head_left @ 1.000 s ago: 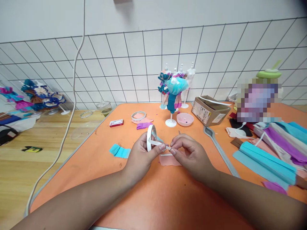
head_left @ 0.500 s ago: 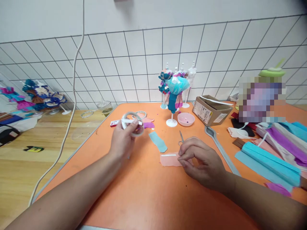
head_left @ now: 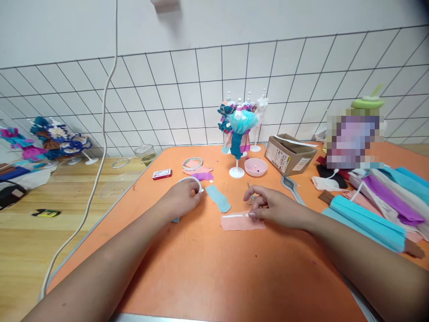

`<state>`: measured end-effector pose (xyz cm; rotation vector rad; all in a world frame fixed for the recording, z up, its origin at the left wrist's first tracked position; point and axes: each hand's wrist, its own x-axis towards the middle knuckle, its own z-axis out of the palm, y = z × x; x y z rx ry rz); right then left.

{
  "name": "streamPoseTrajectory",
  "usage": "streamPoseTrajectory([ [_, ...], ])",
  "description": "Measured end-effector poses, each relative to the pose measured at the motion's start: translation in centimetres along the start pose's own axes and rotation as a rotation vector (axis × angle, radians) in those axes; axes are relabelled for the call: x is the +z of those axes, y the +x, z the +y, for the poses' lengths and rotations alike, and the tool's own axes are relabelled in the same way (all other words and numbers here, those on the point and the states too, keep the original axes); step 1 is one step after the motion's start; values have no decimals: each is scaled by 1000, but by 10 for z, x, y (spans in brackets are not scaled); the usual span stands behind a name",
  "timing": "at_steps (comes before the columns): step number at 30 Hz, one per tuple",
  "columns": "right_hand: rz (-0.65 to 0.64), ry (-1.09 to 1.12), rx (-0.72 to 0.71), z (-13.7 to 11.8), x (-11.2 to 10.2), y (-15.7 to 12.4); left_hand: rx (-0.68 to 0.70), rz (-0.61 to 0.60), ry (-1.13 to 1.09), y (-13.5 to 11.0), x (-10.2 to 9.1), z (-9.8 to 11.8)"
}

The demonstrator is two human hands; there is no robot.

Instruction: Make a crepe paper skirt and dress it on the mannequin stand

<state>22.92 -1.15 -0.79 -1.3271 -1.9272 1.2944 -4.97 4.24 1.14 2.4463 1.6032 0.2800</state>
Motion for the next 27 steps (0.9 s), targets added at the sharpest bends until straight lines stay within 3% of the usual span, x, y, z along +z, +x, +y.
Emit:
streamPoseTrajectory([
  [5, -6, 73, -12, 5, 7, 4, -3, 2, -58, -3, -7, 3],
  [8, 6, 175, -44, 7, 11, 5, -66, -67, -325, 1, 0, 1],
  [11, 23, 134, -73, 9, 13, 5, -207, -157, -585, 7, 12, -5],
  [18, -35, 46, -17, 9, 14, 5, -38, 16, -118, 9, 23, -12],
  [23, -33, 212, 19, 12, 12, 5, -147, 14, -239, 14, 21, -19],
  [25, -9, 244, 35, 14, 11, 5, -156, 123, -217, 15, 17, -18],
  [27, 20, 194, 33, 15, 10, 6, -34, 314, -140, 9, 13, -10],
])
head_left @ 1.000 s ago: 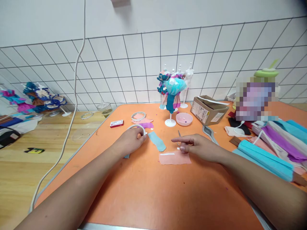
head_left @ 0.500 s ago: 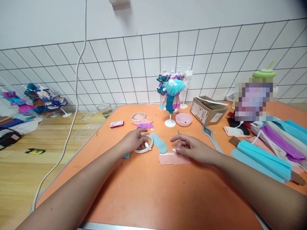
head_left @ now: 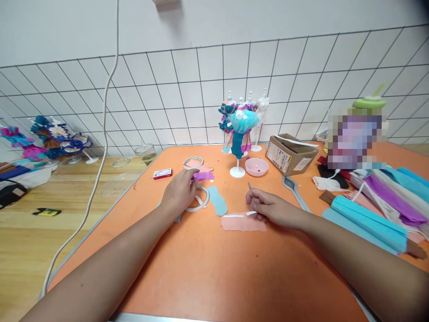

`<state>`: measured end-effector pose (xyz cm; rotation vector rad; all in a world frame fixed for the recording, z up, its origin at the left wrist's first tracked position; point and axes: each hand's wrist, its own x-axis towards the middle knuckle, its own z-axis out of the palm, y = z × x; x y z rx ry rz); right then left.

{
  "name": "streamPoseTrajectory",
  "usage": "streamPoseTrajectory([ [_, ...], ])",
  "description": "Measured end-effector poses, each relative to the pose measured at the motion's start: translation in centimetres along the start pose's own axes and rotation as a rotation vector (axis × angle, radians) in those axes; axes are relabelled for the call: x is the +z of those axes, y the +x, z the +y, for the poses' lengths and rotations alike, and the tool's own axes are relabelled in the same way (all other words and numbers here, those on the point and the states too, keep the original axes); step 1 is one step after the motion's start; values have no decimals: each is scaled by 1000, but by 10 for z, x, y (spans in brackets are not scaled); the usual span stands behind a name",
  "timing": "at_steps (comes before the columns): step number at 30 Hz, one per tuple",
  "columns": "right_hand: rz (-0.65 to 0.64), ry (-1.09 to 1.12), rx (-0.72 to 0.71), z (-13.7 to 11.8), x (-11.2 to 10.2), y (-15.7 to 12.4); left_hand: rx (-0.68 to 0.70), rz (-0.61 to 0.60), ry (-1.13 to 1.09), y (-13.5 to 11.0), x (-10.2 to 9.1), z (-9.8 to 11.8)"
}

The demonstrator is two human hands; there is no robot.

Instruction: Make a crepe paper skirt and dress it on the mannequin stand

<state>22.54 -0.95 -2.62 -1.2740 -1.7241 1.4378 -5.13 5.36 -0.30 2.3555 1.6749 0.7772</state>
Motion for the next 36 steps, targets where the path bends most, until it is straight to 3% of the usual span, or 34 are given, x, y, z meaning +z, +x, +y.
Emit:
streamPoseTrajectory([
  [1, 15, -40, -6, 0, 0, 0, 124, 50, 4, -5, -2, 7],
  [2, 25, -78, -13, 0, 0, 1, 266, 17, -36, -13, -2, 16],
  [4, 29, -132, -27, -1, 1, 1, 579, -251, -76, -30, 2, 36],
  [5, 25, -149, -35, -1, 2, 2, 658, -363, -59, -40, 6, 46],
  [6, 25, -167, -43, -1, 3, 2, 679, -388, -40, -48, 12, 54],
  [9, 42, -245, -56, 1, 6, 4, 711, -420, 3, -63, 31, 68],
  [12, 62, -347, -55, 5, 8, 6, 741, -445, 86, -64, 39, 67],
  [23, 68, -540, -10, 9, 10, 14, 735, -500, 216, -59, 33, 62],
  [36, 94, -670, -21, 3, 13, 11, 718, -510, 157, -56, 33, 62],
])
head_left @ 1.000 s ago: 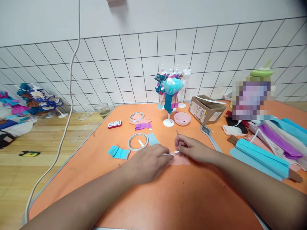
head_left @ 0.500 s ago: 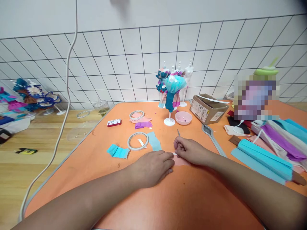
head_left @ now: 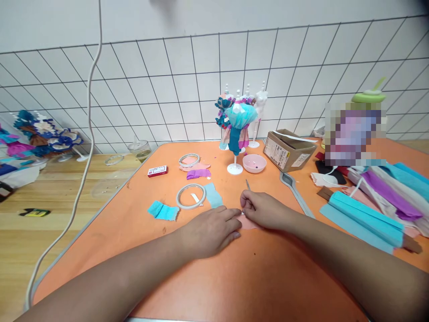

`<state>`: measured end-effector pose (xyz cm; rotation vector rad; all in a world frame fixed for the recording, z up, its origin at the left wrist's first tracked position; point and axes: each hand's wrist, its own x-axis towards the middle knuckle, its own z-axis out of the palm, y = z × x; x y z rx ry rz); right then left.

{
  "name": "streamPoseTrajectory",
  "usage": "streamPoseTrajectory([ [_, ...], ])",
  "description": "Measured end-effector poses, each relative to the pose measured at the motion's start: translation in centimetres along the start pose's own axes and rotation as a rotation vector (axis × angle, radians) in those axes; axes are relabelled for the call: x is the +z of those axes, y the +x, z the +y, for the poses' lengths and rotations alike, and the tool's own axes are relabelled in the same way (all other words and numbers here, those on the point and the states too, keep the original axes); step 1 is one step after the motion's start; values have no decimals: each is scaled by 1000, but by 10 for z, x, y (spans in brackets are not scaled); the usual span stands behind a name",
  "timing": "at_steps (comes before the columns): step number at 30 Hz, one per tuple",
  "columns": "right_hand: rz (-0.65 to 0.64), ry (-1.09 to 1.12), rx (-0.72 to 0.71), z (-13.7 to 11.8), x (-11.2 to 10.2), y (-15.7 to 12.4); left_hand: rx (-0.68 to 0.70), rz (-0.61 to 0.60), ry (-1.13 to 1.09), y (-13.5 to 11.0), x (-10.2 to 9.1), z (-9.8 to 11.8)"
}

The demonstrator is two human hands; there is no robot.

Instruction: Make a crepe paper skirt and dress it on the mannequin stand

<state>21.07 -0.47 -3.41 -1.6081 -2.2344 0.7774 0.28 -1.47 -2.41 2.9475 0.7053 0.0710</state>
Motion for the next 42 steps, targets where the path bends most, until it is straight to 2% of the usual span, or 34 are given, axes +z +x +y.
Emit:
streamPoseTrajectory([
  [12, -8, -91, 63, -5, -4, 1, 29, -7, 48, 4, 0, 1],
  [19, -102, 10, 139, 7, -21, -3, 47, -6, 69, 1, -1, -1],
  [23, -144, 32, 148, 13, -21, -2, 63, -19, 57, 0, -2, -4],
  [36, -63, 0, 182, 7, -20, -3, 86, -1, 85, -1, -3, -5],
  [42, -24, -159, 190, 9, -20, -2, 76, -17, 88, -2, -5, -3],
])
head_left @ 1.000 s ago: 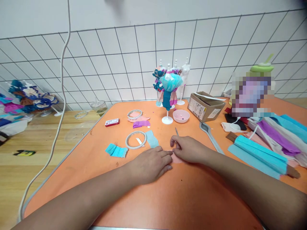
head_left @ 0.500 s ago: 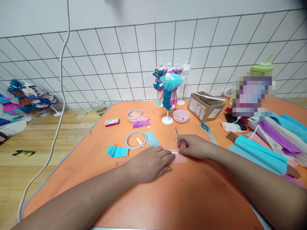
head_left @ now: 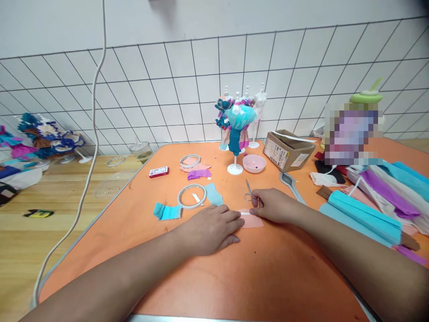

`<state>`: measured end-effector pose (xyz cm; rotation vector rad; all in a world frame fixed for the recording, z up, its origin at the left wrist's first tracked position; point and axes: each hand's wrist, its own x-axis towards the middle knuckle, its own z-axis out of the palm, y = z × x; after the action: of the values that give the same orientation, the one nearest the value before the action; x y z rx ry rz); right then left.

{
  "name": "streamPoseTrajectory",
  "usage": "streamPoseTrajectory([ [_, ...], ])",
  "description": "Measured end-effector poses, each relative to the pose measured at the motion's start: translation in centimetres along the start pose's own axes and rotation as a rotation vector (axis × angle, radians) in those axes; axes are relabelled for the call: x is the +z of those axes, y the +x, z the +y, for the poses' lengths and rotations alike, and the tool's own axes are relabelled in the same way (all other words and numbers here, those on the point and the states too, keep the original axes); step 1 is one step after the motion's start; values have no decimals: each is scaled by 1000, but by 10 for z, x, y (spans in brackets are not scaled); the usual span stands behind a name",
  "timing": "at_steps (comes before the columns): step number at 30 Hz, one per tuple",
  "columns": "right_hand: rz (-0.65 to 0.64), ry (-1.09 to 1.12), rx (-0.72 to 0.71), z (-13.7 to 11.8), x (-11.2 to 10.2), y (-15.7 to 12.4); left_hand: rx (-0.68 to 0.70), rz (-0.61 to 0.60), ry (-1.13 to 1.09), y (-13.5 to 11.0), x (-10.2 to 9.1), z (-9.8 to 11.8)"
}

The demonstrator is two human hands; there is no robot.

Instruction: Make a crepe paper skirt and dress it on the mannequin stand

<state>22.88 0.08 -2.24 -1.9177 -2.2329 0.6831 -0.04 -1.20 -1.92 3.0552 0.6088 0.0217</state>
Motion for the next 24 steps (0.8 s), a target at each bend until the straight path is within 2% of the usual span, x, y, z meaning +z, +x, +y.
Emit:
streamPoseTrajectory([
  [7, 97, -62, 28, 13, -12, 3, 9, 3, -5, -1, -1, -2],
  [13, -21, 31, -46, 14, -12, 1, 13, 21, -6, -1, 1, -2],
  [18, -55, -19, -112, 14, -4, 3, 3, 45, 2, -2, 0, -2],
  [21, -35, 28, -150, 10, -7, 1, -76, 126, -51, -3, -3, -6],
  [24, -70, 203, -159, 4, -13, -4, -271, 320, -222, -5, -6, -12],
])
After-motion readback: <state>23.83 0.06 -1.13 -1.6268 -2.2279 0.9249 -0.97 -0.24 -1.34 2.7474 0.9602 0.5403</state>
